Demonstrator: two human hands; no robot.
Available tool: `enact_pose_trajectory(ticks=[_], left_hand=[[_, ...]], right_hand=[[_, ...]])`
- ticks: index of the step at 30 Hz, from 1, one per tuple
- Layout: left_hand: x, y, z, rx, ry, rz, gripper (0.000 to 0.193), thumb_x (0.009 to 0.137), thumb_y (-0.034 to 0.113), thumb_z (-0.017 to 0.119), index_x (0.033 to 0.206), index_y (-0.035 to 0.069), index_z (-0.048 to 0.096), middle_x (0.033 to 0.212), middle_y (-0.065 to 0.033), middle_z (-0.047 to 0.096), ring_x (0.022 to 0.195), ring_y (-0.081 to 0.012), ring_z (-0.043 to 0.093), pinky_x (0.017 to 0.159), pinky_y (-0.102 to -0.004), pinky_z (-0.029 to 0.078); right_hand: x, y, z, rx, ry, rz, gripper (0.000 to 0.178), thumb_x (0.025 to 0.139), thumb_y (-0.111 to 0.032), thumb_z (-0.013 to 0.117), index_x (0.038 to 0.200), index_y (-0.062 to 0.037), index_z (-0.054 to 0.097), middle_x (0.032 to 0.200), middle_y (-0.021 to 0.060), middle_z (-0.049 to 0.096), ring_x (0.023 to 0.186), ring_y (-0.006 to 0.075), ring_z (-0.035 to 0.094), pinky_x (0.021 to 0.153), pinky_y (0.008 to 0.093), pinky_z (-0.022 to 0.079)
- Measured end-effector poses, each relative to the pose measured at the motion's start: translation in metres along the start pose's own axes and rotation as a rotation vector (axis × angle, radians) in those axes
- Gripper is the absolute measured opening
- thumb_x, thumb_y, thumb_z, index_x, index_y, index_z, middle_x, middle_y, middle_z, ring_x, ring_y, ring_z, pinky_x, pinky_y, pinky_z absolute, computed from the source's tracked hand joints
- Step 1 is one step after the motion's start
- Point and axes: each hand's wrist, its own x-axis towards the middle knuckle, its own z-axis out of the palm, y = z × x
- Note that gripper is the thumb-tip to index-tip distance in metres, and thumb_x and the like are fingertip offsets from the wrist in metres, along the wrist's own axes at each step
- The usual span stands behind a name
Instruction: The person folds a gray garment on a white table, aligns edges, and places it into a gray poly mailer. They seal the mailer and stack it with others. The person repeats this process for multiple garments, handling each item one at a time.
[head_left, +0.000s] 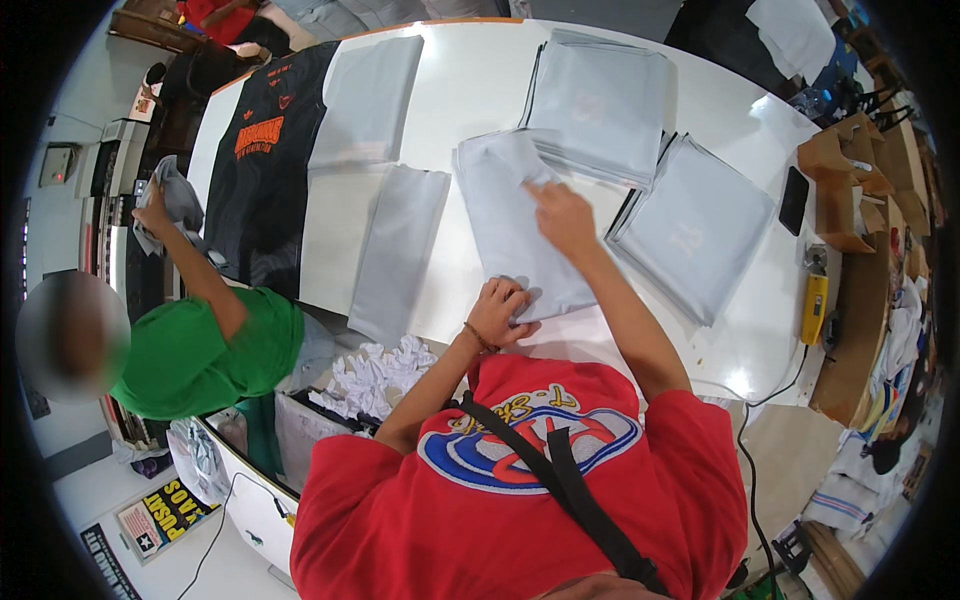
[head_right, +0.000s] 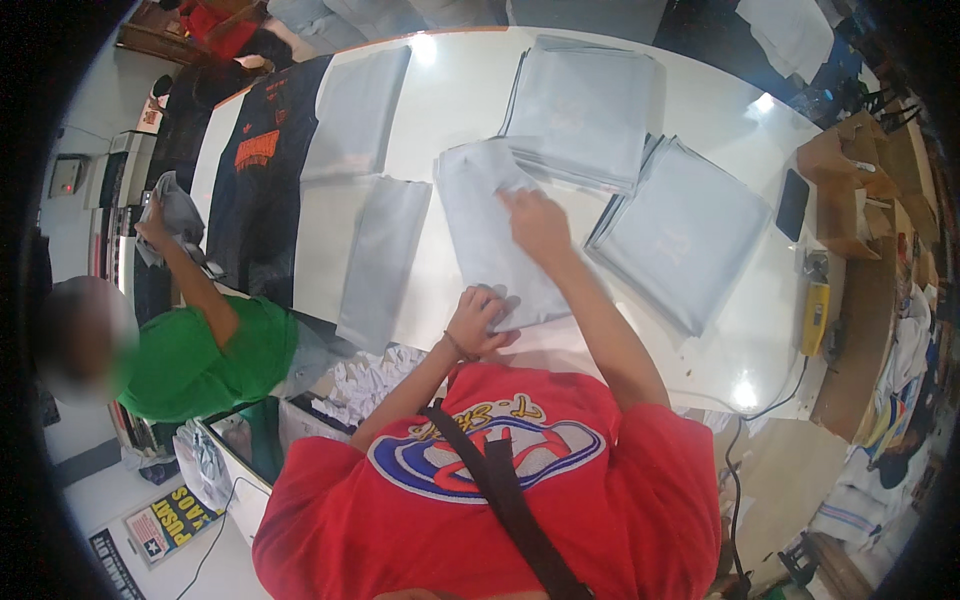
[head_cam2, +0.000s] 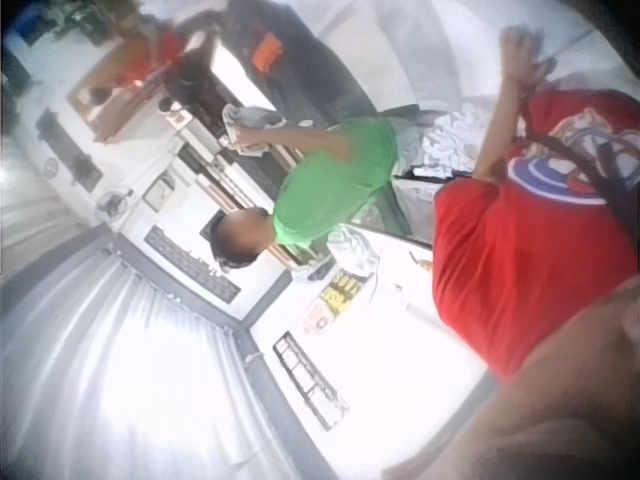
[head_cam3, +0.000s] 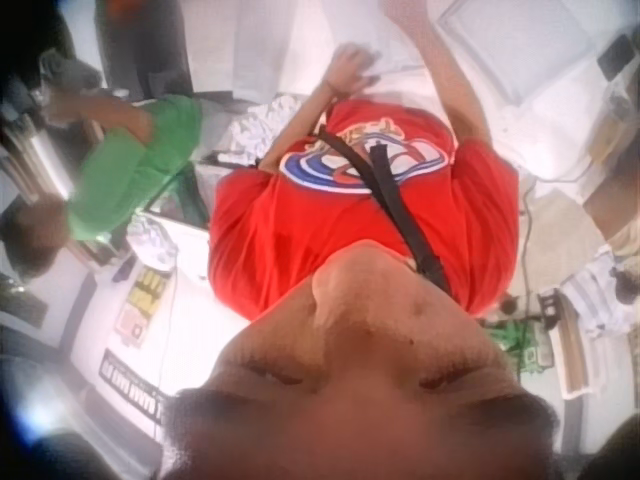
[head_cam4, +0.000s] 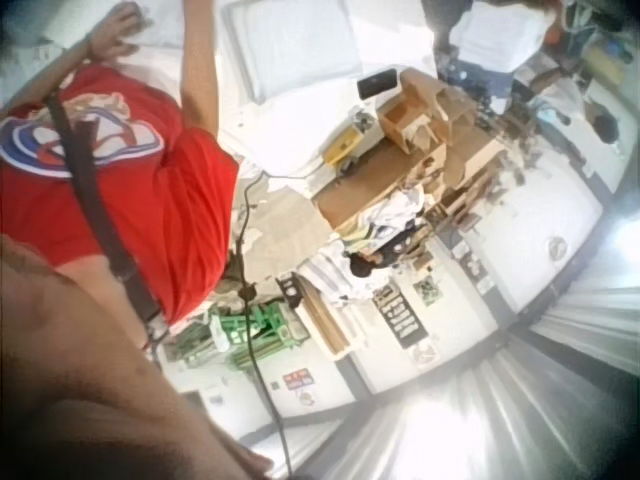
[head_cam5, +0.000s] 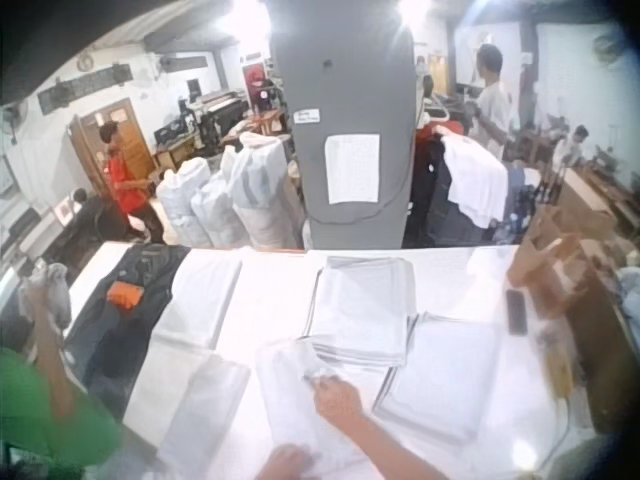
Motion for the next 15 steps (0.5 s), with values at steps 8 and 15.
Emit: enact_pose_trajectory(ticks=[8,15], left_hand=[[0.005,-0.005,0.000,-0.043,-0.020,0.007,0.049,0.069,0.031,0.081,0.108,0.010,0.060,0.107,-0.0116,0.055,0.101,-0.0338,0.051,0.091,-0.0455,0.040],[0.005,-0.008,-0.001,-0.063,0.002,0.033,0.047,0.070,0.031,0.081,0.106,0.010,0.060,0.107,-0.0114,0.055,0.101,-0.0341,0.050,0.089,-0.0453,0.040]], right_hand=[[-0.041,-0.030,0.017,-0.212,-0.034,-0.222,0.036,0.085,-0.016,0.059,0.119,-0.0189,0.070,0.093,0.0063,0.058,0.090,0.0244,0.060,0.083,0.0402,0.045],[-0.039,-0.031,0.016,-0.180,-0.035,-0.200,0.037,0.083,-0.016,0.062,0.119,-0.0193,0.070,0.093,0.0059,0.058,0.092,0.0238,0.060,0.085,0.0404,0.045]])
